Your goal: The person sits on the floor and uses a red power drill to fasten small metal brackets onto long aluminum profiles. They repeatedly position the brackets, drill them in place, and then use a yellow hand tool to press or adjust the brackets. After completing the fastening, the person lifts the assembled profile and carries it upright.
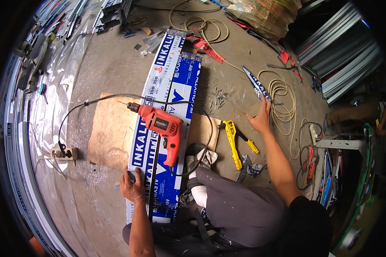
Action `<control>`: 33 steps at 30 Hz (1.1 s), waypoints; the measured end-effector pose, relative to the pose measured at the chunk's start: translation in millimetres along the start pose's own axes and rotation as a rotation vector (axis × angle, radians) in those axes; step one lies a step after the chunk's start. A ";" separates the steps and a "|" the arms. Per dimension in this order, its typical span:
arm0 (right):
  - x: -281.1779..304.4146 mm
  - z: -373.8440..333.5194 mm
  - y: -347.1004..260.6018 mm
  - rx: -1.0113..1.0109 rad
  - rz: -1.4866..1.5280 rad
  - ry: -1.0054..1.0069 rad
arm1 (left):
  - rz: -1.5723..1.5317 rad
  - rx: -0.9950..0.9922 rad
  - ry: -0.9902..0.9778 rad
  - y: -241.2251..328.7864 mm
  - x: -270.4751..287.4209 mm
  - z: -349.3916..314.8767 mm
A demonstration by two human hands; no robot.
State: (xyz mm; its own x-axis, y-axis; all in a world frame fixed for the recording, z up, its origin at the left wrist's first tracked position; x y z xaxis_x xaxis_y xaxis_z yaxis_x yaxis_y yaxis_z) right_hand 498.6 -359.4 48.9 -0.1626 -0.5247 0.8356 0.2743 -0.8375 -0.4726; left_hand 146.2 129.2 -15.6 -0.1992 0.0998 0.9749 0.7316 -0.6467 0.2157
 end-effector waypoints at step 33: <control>-70.6 -95.6 -234.9 -0.676 1.566 -0.673 | -0.730 -0.274 -0.266 107.3 79.1 -29.2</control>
State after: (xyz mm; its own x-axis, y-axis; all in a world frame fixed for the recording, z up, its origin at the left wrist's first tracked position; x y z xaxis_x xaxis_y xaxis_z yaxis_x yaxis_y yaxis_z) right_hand 355.0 -140.2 74.1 0.2474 -0.7933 -0.5564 -0.6298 0.3047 -0.7145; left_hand 189.9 45.6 82.9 -0.3765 0.7203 0.5826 0.2860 -0.5077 0.8126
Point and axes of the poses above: each hand's wrist, its own z-axis towards the middle knuckle, its own x-axis out of the back of the hand, y = z × x, the point moved 3 cm from there along z, towards the middle knuckle, and after that the axes turned 12 degrees about z, right-handed, at the moved point
